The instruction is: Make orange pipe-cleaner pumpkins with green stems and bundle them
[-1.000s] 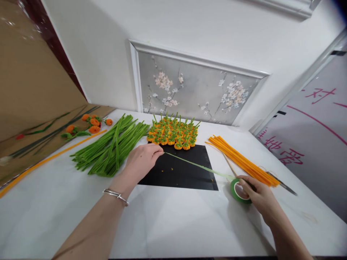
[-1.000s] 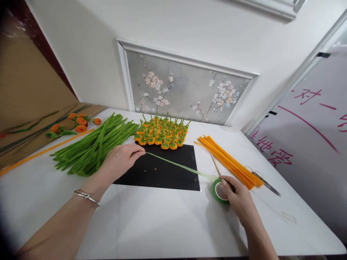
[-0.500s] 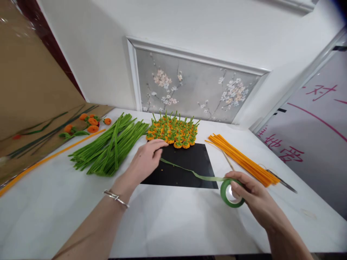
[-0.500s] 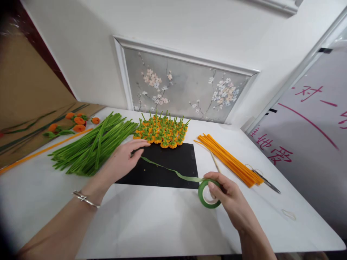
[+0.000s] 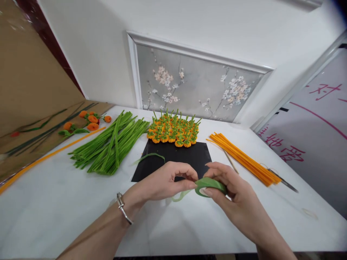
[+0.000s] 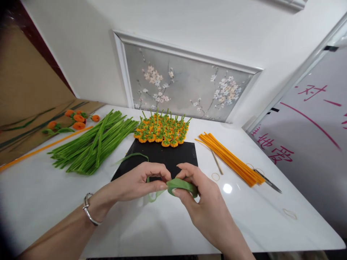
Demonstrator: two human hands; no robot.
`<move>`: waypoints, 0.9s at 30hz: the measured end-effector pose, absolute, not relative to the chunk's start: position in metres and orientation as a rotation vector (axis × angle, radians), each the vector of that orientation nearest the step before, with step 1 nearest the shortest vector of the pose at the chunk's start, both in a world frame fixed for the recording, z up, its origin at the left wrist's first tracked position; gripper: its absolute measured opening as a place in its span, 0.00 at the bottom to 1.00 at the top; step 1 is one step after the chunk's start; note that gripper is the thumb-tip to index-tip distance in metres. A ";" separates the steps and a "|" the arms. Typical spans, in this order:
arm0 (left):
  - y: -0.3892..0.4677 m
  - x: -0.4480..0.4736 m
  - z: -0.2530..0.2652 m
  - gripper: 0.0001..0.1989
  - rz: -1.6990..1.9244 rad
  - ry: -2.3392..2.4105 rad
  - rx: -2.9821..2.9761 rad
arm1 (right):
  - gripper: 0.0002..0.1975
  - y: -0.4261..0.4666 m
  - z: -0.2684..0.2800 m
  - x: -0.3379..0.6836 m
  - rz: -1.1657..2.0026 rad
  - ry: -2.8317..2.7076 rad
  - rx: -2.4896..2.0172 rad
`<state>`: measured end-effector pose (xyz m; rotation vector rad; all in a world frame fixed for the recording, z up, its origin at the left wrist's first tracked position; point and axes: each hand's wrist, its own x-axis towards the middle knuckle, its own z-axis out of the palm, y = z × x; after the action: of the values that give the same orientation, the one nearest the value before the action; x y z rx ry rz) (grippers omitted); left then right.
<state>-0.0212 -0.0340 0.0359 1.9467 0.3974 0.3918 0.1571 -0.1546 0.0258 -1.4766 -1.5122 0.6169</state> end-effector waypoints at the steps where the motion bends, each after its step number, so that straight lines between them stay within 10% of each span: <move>1: -0.034 -0.021 0.036 0.05 0.387 0.396 1.925 | 0.20 -0.155 0.027 0.157 0.583 -1.541 -1.501; 27: -0.019 -0.021 0.033 0.05 0.780 0.699 1.574 | 0.26 -0.143 0.006 0.174 0.625 -1.430 -1.485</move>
<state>-0.0209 -0.0194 0.0325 1.5742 0.6990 0.7795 0.1743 -0.1428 0.0055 -1.4850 -1.4298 0.6247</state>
